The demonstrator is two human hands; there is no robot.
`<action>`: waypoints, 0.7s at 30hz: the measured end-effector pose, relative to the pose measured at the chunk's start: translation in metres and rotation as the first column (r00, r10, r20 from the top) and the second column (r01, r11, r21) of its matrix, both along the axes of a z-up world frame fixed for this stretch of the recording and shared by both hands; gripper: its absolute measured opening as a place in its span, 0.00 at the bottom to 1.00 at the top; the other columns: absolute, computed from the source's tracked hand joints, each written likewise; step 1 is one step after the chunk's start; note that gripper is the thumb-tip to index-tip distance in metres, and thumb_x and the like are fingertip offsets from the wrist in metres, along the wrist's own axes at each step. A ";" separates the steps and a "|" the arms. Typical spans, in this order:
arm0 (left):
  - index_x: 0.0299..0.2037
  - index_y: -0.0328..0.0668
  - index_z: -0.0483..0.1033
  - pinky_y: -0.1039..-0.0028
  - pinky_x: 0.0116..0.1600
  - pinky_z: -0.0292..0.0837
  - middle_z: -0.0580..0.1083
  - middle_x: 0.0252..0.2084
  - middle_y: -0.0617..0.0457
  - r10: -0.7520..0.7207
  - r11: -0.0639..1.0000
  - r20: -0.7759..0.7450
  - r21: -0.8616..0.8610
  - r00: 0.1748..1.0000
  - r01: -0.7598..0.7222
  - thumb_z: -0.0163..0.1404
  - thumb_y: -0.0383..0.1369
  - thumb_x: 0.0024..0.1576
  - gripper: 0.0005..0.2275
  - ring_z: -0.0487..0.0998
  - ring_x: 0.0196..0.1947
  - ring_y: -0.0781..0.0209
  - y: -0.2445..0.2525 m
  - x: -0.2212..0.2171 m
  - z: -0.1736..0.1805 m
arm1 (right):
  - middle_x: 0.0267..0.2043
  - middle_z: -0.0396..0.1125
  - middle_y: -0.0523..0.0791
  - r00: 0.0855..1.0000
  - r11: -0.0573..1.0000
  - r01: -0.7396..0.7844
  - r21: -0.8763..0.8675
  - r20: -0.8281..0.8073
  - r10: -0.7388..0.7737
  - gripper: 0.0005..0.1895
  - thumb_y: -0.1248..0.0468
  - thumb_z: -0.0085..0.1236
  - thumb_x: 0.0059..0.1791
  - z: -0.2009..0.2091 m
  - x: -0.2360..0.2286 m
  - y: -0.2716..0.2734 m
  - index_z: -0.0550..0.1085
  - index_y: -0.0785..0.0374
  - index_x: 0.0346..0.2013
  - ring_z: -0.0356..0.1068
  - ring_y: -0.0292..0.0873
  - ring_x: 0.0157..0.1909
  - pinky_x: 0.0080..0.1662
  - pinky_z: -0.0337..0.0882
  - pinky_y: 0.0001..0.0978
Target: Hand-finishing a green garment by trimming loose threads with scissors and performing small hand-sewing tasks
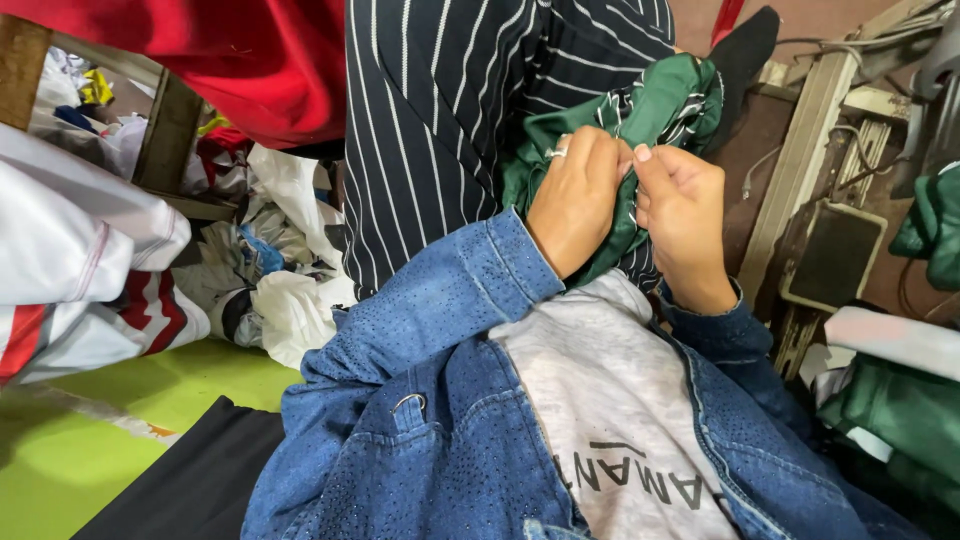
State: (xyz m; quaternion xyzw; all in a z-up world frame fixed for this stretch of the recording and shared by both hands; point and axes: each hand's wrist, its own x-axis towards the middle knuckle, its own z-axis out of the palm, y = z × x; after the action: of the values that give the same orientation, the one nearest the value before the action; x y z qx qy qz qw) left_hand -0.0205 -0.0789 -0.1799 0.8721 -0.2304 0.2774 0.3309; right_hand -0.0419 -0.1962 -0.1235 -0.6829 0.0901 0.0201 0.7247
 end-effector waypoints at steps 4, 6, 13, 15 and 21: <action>0.42 0.42 0.69 0.65 0.43 0.73 0.64 0.36 0.51 0.025 0.999 0.009 0.027 1.000 -0.026 0.44 0.30 0.65 0.03 0.73 0.41 0.45 -0.004 -0.003 -0.006 | 0.18 0.42 0.32 1.000 0.999 0.027 0.039 -0.003 -0.026 0.23 0.68 0.47 0.61 -0.021 0.002 -0.007 0.62 0.54 0.21 0.40 0.21 0.18 0.18 0.44 0.14; 0.42 0.43 0.69 0.66 0.42 0.74 0.65 0.37 0.52 0.003 1.000 -0.001 0.004 1.000 -0.003 0.47 0.31 0.64 0.02 0.74 0.41 0.46 -0.004 -0.002 -0.003 | 0.18 0.42 0.32 0.999 0.998 0.046 0.039 0.025 -0.047 0.24 0.68 0.47 0.62 -0.026 0.003 -0.008 0.61 0.54 0.20 0.39 0.22 0.18 0.18 0.43 0.15; 0.44 0.42 0.69 0.59 0.43 0.74 0.66 0.37 0.50 -0.110 0.980 -0.150 -0.179 0.983 0.082 0.49 0.32 0.63 0.05 0.75 0.40 0.39 0.001 -0.001 -0.002 | 0.18 0.43 0.35 0.986 0.996 0.067 0.055 0.148 -0.075 0.20 0.71 0.47 0.62 -0.043 0.003 -0.011 0.63 0.60 0.24 0.39 0.26 0.21 0.19 0.45 0.17; 0.42 0.42 0.69 0.58 0.42 0.74 0.67 0.35 0.49 -0.193 0.948 -0.247 -0.298 0.950 0.115 0.53 0.35 0.62 0.08 0.77 0.38 0.41 0.004 0.002 -0.002 | 0.19 0.40 0.34 0.985 0.993 0.065 0.102 0.156 -0.080 0.18 0.70 0.46 0.62 -0.043 0.003 -0.012 0.65 0.64 0.26 0.37 0.24 0.22 0.20 0.44 0.15; 0.37 0.38 0.77 0.79 0.39 0.79 0.76 0.28 0.54 -0.744 0.505 -0.459 -0.862 0.486 -0.041 0.57 0.36 0.59 0.09 0.82 0.30 0.68 0.015 0.023 -0.018 | 0.18 0.44 0.36 0.969 0.996 0.025 0.087 0.244 -0.046 0.17 0.71 0.49 0.62 -0.035 0.002 -0.012 0.66 0.63 0.28 0.42 0.24 0.22 0.23 0.47 0.15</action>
State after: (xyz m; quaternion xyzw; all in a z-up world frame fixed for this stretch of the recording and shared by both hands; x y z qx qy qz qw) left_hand 0.0022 -0.0643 -0.1983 0.5726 -0.1076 -0.1623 0.7963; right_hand -0.0399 -0.2086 -0.1582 -0.6474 0.0109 -0.0738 0.7585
